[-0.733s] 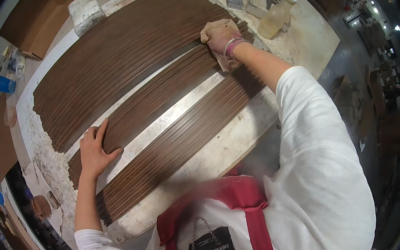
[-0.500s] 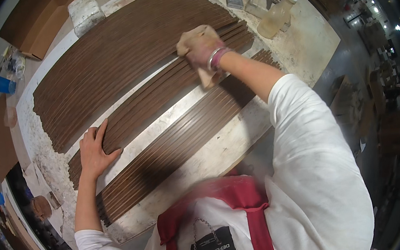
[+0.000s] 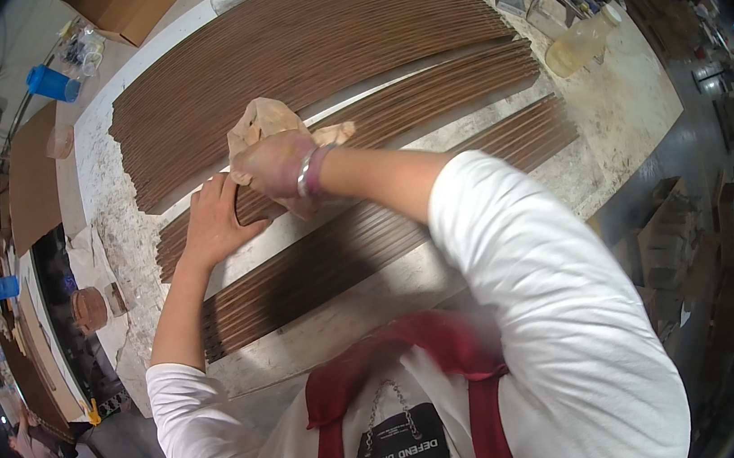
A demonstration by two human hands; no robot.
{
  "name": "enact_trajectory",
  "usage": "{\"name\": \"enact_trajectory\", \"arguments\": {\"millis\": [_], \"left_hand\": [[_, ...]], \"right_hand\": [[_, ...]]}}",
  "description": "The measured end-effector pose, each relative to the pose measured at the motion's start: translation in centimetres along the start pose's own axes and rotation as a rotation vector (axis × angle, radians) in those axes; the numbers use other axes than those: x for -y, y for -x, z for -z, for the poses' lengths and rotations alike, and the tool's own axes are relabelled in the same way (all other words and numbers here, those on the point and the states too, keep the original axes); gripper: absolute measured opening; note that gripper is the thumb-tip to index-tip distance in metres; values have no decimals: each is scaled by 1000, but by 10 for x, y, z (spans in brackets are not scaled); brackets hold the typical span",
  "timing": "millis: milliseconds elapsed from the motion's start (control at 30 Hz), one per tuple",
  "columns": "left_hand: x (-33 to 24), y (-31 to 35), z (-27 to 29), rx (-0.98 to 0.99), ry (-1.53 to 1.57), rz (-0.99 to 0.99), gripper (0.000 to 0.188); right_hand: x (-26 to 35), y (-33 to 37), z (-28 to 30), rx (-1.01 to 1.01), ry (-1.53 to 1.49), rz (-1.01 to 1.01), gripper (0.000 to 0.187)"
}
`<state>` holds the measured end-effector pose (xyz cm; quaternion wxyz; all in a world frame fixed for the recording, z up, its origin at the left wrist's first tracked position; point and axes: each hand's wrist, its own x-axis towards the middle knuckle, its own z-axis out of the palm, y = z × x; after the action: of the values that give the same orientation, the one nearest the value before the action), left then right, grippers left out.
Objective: The person applies a liquid from a plastic bottle onto a cloth and wipes the surface of several wooden strips on a workbench.
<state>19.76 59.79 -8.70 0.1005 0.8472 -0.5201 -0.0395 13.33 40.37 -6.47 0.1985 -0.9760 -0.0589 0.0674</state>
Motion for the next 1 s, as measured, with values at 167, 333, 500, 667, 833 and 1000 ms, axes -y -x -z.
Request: {"name": "enact_trajectory", "arguments": {"millis": [167, 333, 500, 667, 833, 1000], "left_hand": [[22, 49, 8, -11, -56, 143, 93], [26, 42, 9, 25, -71, 151, 93], [29, 23, 12, 77, -11, 111, 95], [36, 39, 11, 57, -42, 132, 96], [34, 28, 13, 97, -14, 148, 97], [36, 29, 14, 88, -31, 149, 97]], "right_hand": [[-95, 95, 66, -175, -42, -403, 30], [-117, 122, 29, -337, 137, 33, 29], [-70, 64, -27, -276, 23, 341, 24], [-119, 116, 18, -8, -70, 156, 13], [-92, 97, 6, -175, 291, 422, 16], [-71, 77, 0, -153, 134, 442, 16]]}}
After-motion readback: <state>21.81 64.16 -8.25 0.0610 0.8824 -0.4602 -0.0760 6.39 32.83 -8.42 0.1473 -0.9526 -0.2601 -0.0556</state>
